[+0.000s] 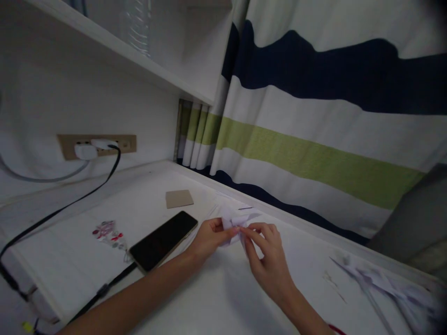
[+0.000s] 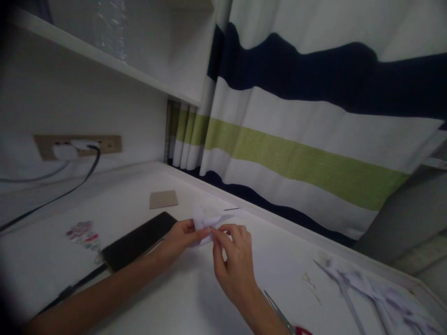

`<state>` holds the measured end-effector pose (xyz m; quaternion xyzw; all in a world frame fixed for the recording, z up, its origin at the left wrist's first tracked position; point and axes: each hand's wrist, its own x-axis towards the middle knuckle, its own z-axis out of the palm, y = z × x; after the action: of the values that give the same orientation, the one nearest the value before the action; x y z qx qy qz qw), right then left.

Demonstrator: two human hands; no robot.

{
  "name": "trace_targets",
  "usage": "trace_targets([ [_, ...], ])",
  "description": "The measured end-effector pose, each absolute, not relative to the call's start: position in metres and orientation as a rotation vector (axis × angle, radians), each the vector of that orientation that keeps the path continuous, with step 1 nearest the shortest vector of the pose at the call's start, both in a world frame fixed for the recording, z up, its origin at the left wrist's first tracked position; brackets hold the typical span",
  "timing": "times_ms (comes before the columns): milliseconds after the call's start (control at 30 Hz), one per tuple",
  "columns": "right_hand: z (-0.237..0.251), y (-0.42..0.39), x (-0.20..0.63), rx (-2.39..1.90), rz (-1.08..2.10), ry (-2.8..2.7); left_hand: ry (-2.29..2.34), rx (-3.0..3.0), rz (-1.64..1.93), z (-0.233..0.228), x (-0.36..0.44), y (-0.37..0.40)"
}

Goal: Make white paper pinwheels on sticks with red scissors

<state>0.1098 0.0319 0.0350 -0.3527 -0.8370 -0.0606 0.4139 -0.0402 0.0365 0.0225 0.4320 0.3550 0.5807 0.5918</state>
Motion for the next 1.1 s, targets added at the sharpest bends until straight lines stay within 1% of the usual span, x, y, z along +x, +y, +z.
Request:
trace_targets([
  [200, 0.038, 0.043, 0.109, -0.891, -0.052, -1.972, 0.825, 0.931, 1.53, 0.034, -0.066, 0.052],
  [367, 0.031, 0.066, 0.111, -1.051, 0.001, -1.948, 0.804, 0.782, 1.86, 0.058, -0.11, 0.065],
  [467, 0.019, 0.089, 0.107, -1.175, 0.03, -2.027, 0.782, 0.721, 1.954, 0.069, -0.129, 0.066],
  [667, -0.007, 0.153, 0.076, -1.395, 0.08, -2.29, 0.785, 0.724, 1.91, 0.077, -0.135, 0.063],
  [800, -0.015, 0.193, 0.048, -1.438, 0.007, -2.474, 0.813, 0.769, 1.826, 0.082, -0.141, 0.068],
  [933, -0.014, 0.215, 0.031, -1.299, -0.12, -2.71, 0.849, 0.782, 1.769, 0.089, -0.154, 0.072],
  [1100, -0.01, 0.22, 0.031, -0.952, -0.247, -2.976, 0.885, 0.772, 1.732, 0.095, -0.166, 0.076],
])
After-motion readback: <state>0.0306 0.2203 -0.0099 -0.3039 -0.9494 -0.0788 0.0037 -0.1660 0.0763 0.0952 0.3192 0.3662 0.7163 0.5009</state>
